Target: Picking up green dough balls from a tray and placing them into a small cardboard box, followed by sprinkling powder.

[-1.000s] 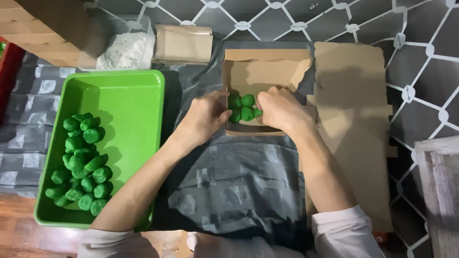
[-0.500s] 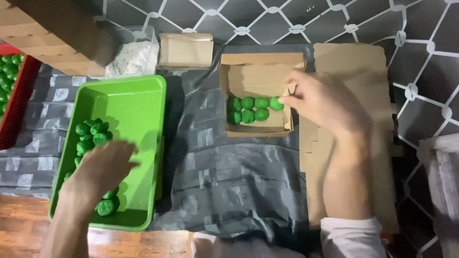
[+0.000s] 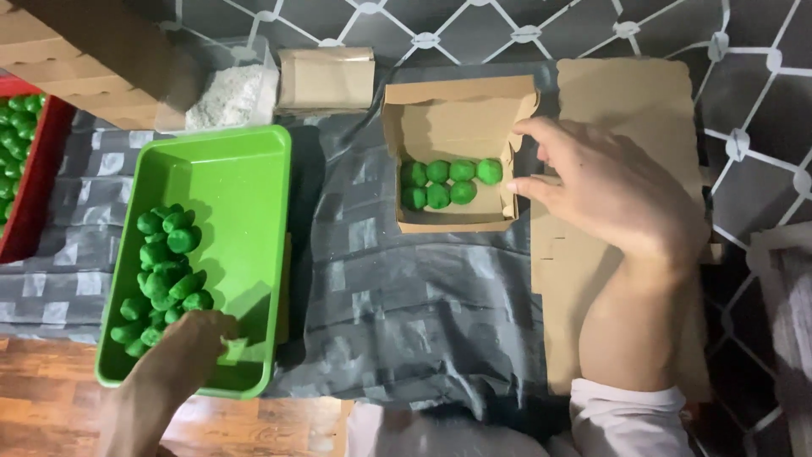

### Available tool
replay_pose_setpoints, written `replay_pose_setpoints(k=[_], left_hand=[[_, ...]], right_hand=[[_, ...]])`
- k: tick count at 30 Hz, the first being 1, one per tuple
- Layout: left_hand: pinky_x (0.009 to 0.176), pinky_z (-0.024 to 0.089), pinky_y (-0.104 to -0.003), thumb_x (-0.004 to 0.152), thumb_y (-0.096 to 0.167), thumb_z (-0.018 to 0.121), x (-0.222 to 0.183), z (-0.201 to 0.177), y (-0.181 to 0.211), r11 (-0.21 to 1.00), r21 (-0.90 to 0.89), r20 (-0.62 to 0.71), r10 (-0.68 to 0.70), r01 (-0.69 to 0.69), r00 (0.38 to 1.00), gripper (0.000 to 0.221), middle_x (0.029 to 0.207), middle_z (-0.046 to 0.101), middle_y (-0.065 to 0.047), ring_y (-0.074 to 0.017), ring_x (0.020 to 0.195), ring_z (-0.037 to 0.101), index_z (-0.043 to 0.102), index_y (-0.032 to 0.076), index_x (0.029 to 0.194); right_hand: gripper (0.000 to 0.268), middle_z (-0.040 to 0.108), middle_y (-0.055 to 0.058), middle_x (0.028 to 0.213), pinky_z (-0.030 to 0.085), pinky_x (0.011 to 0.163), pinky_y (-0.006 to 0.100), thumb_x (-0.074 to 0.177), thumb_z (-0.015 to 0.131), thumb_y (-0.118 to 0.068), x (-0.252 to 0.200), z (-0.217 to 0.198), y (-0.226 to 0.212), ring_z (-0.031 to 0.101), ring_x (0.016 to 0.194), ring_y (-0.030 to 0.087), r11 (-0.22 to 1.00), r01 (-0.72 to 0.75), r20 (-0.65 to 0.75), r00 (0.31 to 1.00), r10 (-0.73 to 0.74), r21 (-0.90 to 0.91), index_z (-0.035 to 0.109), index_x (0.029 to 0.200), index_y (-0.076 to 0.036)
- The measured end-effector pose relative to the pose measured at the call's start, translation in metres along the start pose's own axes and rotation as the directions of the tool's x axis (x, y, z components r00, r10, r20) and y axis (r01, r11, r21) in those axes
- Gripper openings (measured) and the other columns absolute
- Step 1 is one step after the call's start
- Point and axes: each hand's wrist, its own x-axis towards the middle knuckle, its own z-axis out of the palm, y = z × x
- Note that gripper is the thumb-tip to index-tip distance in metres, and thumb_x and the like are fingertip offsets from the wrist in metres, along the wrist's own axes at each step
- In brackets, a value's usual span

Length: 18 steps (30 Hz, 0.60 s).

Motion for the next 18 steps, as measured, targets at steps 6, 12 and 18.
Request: replay_pose_setpoints(k=[6,12,18], left_hand=[[0.096,0.069,-0.028,0.09,0.007,0.073,-0.008,-0.004,-0.002,1.0,0.015,0.047,-0.026,0.026,0.999,0.024,0.125,0.079,0.001,-0.0146,0.115,0.079,0.081,0.022,0.106],[0.091,0.071,-0.03,0.089,0.011,0.073,-0.014,0.04,-0.04,0.999,0.031,-0.044,-0.017,0.018,0.999,0.024,0.123,0.075,0.0,-0.017,0.108,0.079,0.074,0.021,0.111],[0.086,0.073,-0.032,0.089,0.016,0.074,-0.013,0.073,-0.085,1.0,0.03,-0.157,-0.003,0.008,0.988,0.029,0.122,0.07,-0.001,-0.02,0.099,0.08,0.066,0.02,0.116]], right_hand=[[0.062,0.06,0.011,0.144,0.047,0.095,0.051,0.09,0.069,-0.037,0.001,0.009,0.02,0.061,0.12,0.036,0.996,0.091,-0.097,0.991,-0.092,-0.02,0.05,0.145,-0.015],[0.063,0.065,0.017,0.132,0.05,0.085,0.051,0.089,0.073,-0.039,0.004,0.015,0.032,0.064,0.111,0.037,0.976,0.214,-0.172,0.961,-0.218,-0.043,0.053,0.14,-0.008],[0.064,0.068,0.017,0.112,0.051,0.079,0.051,0.089,0.076,-0.039,0.013,0.024,0.041,0.065,0.1,0.037,0.96,0.259,-0.199,0.941,-0.275,-0.104,0.053,0.14,-0.008]])
